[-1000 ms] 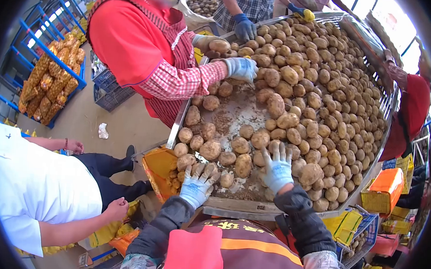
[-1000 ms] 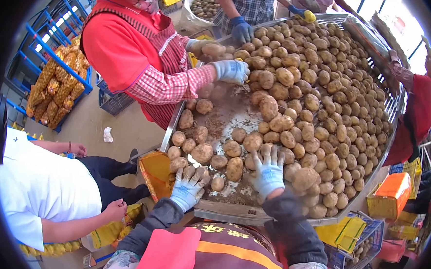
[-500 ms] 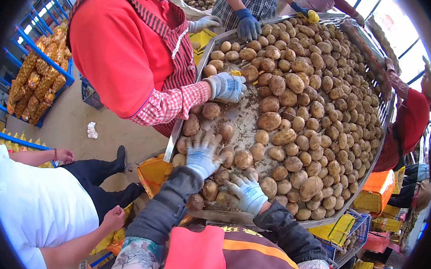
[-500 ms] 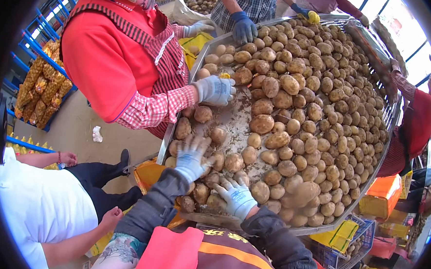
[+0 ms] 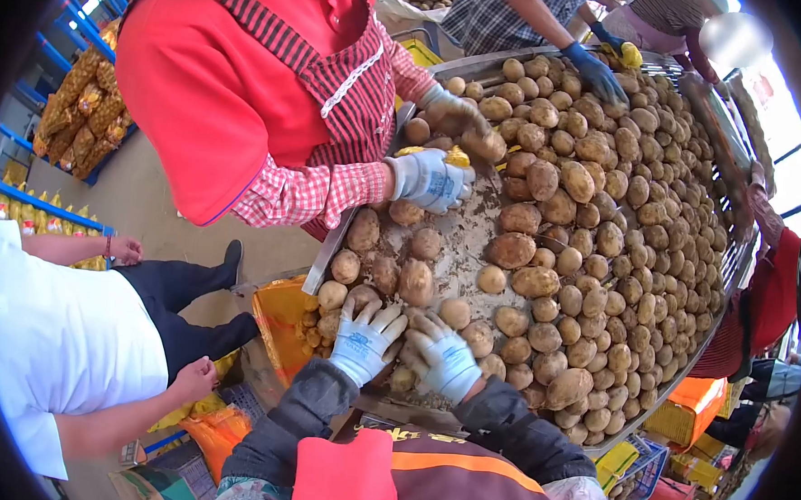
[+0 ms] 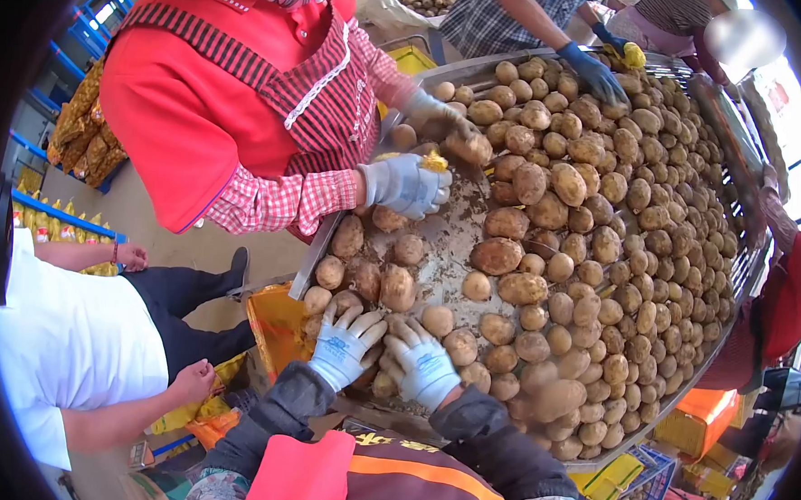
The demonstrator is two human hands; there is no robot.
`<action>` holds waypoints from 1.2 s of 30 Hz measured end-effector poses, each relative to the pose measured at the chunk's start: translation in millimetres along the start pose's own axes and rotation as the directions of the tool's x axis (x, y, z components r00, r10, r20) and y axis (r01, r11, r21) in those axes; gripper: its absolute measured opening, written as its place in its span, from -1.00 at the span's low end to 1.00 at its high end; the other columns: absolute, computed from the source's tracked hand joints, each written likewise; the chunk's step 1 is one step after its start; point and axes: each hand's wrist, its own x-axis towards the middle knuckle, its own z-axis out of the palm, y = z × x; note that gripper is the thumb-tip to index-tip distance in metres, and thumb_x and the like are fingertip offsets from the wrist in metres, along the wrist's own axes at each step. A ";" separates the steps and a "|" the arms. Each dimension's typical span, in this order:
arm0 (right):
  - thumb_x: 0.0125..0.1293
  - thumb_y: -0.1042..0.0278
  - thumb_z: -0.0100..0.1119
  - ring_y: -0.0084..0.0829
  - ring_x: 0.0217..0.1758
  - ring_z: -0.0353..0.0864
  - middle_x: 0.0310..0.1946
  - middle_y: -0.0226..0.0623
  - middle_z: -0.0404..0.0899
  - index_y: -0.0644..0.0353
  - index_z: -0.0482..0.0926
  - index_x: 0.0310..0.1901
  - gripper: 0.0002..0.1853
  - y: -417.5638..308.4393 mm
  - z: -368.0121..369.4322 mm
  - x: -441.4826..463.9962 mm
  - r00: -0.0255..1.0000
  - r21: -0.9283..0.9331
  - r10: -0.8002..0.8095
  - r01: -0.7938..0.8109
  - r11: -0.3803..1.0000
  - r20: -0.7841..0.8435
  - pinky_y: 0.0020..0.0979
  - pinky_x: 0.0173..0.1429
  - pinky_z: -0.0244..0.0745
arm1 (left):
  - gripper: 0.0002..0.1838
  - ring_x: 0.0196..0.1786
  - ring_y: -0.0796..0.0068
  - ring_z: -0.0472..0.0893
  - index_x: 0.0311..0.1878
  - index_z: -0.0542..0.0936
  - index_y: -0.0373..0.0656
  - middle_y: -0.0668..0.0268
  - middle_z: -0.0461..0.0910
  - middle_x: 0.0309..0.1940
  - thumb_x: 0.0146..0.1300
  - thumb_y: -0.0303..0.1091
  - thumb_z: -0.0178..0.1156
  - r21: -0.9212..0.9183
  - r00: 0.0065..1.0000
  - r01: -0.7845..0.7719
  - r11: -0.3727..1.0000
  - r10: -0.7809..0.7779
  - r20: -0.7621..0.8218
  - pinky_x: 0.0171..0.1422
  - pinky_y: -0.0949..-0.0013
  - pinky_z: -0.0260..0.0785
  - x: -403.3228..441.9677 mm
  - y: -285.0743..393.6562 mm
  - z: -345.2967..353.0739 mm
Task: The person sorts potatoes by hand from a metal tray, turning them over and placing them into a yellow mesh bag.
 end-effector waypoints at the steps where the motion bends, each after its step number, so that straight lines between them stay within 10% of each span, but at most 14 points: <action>1: 0.12 0.12 0.19 -0.02 0.28 0.23 0.20 -0.01 0.29 0.18 0.41 0.09 -0.48 12.7 -8.3 1.1 1.000 0.124 0.027 -0.027 0.992 0.001 -0.02 0.29 0.16 | -0.56 0.15 0.30 0.37 0.02 0.50 0.08 0.42 0.46 0.00 0.00 -0.17 0.22 0.002 1.000 -0.001 1.000 0.001 0.018 0.32 -0.20 -0.05 -3.6 1.4 -4.2; 2: 0.12 0.16 0.19 -0.03 0.25 0.26 0.15 -0.02 0.34 0.18 0.41 0.07 -0.51 25.4 -17.5 5.1 0.998 0.242 0.055 -0.054 0.969 0.003 -0.05 0.25 0.22 | -0.57 0.15 0.31 0.38 0.00 0.50 0.08 0.42 0.46 -0.02 0.00 -0.17 0.23 0.005 0.999 -0.006 1.000 0.006 0.032 0.31 -0.20 -0.04 -5.9 2.1 -8.0; 7: -0.02 0.39 0.13 -0.02 0.00 0.41 -0.06 -0.09 0.43 0.15 0.50 -0.10 -0.64 87.5 -33.7 30.4 0.953 -0.443 0.046 -0.181 0.878 -0.298 -0.10 0.00 0.37 | -0.67 0.15 0.29 0.39 -0.11 0.52 0.01 0.36 0.47 -0.08 0.00 -0.21 0.23 -0.036 0.998 0.054 0.998 -0.053 0.028 0.28 -0.18 -0.02 -34.4 -13.9 -1.7; 12: -0.03 0.42 0.14 -0.05 -0.02 0.41 -0.09 -0.17 0.46 0.09 0.54 -0.15 -0.69 77.3 -15.1 19.3 0.969 -0.358 0.246 -0.240 0.903 -0.027 -0.13 0.01 0.38 | -0.70 0.15 0.22 0.39 -0.13 0.53 -0.02 0.31 0.47 -0.06 0.01 -0.26 0.20 0.091 0.967 0.242 0.966 -0.248 0.057 0.29 -0.13 0.00 -80.1 -47.1 -12.8; 15: 0.05 0.48 0.16 -0.03 -0.01 0.41 -0.07 -0.14 0.46 0.19 0.53 -0.13 -0.72 50.6 -27.6 24.6 0.864 0.018 0.338 -0.358 0.934 -0.373 -0.16 0.01 0.41 | -0.60 0.11 0.12 0.42 -0.01 0.50 -0.15 0.19 0.48 -0.07 0.04 -0.28 0.23 -0.190 0.928 0.271 0.944 -0.309 -0.210 0.18 -0.05 0.22 -85.3 -42.1 -31.0; 16: 0.05 0.48 0.16 -0.03 -0.01 0.41 -0.07 -0.14 0.46 0.19 0.53 -0.13 -0.72 30.7 -27.6 29.0 0.871 0.015 0.330 -0.349 0.937 -0.363 -0.16 0.01 0.41 | -0.59 0.07 0.19 0.46 0.05 0.47 -0.19 0.23 0.48 -0.11 0.13 -0.31 0.23 -0.417 0.894 0.305 0.857 -0.408 -0.185 0.06 0.16 0.36 -80.0 -26.8 -41.8; 18: 0.12 0.28 0.19 0.02 0.07 0.39 0.01 -0.08 0.43 0.19 0.52 -0.09 -0.68 -2.2 -21.3 38.6 0.967 0.656 0.186 -0.254 0.711 0.173 -0.13 0.11 0.36 | -0.61 -0.11 0.42 0.50 0.09 0.45 -0.23 0.37 0.48 -0.24 0.22 -0.33 0.21 -0.993 0.617 -0.027 0.116 -0.780 -0.108 -0.07 0.40 0.39 -54.0 21.2 -18.3; 20: 0.15 0.22 0.17 0.02 0.12 0.36 0.05 -0.06 0.41 0.19 0.50 -0.03 -0.63 -3.9 -17.3 67.6 0.985 0.457 0.135 -0.171 0.873 0.111 -0.13 0.16 0.32 | -0.67 -0.36 0.65 0.42 0.06 0.46 -0.23 0.48 0.43 -0.38 0.27 -0.34 0.18 -0.876 0.665 0.202 -0.438 -0.596 0.451 -0.24 0.57 0.33 -55.7 22.5 -22.9; 22: 0.17 0.11 0.14 0.03 0.19 0.30 0.11 -0.02 0.37 0.17 0.43 0.08 -0.52 10.4 -10.5 105.7 0.996 0.070 0.055 -0.050 0.996 -0.076 -0.10 0.22 0.26 | -0.72 -0.59 0.71 0.27 -0.04 0.48 -0.22 0.48 0.37 -0.57 0.31 -0.24 0.13 -0.798 0.688 0.258 -0.545 -0.477 0.548 -0.49 0.60 0.14 -59.5 23.5 -6.5; 26: 0.11 0.00 0.15 0.07 0.36 0.11 0.24 0.03 0.27 0.09 0.34 0.20 -0.37 45.9 -9.4 190.6 0.980 -0.285 0.094 -0.142 0.948 -0.176 0.13 0.34 0.02 | -0.69 -0.63 0.67 0.25 -0.11 0.47 -0.25 0.47 0.33 -0.64 0.32 -0.16 0.11 -0.718 0.691 0.452 -0.530 -0.302 0.657 -0.54 0.57 0.06 -70.6 24.2 -14.8; 30: 0.18 -0.10 0.08 0.09 0.38 0.11 0.24 -0.03 0.32 0.03 0.47 0.11 -0.47 46.1 24.6 233.6 0.855 -0.174 0.365 -0.322 0.930 0.369 0.21 0.33 0.00 | -0.75 -0.66 0.65 0.30 -0.15 0.47 -0.24 0.41 0.40 -0.61 0.34 -0.22 0.08 -0.856 0.613 0.333 -0.395 -0.599 0.515 -0.58 0.55 0.11 -82.6 4.4 -8.4; 32: 0.16 -0.11 0.10 0.02 0.36 0.17 0.25 -0.08 0.31 0.02 0.41 0.15 -0.42 29.8 35.0 213.9 0.885 -0.039 0.283 -0.289 0.956 0.369 0.27 0.31 0.00 | -0.75 -0.60 0.51 0.41 -0.02 0.46 -0.18 0.27 0.52 -0.36 0.29 -0.30 0.12 -0.927 0.621 0.325 -0.189 -0.696 0.360 -0.50 0.45 0.27 -83.9 -25.2 10.2; 34: 0.14 -0.11 0.11 -0.05 0.38 0.14 0.26 -0.12 0.29 0.08 0.31 0.23 -0.33 -25.3 12.5 187.3 0.930 -0.472 0.317 -0.199 0.859 0.185 0.34 0.28 0.01 | -0.54 -0.48 0.31 0.52 0.17 0.40 -0.04 0.21 0.48 -0.01 0.18 -0.35 0.18 -0.414 0.807 0.295 0.861 -0.457 -0.375 -0.37 0.27 0.41 -63.6 -58.8 3.5; 36: 0.15 -0.13 0.09 -0.04 0.42 0.06 0.28 -0.08 0.24 0.16 0.20 0.30 -0.24 -21.9 23.1 151.1 0.997 -0.444 0.016 0.019 0.896 0.075 0.39 0.25 -0.02 | -0.47 -0.41 0.24 0.55 0.22 0.35 0.01 0.20 0.43 0.08 0.13 -0.41 0.16 -0.304 0.886 0.349 0.886 -0.418 -0.202 -0.30 0.20 0.44 -52.5 -69.3 -6.2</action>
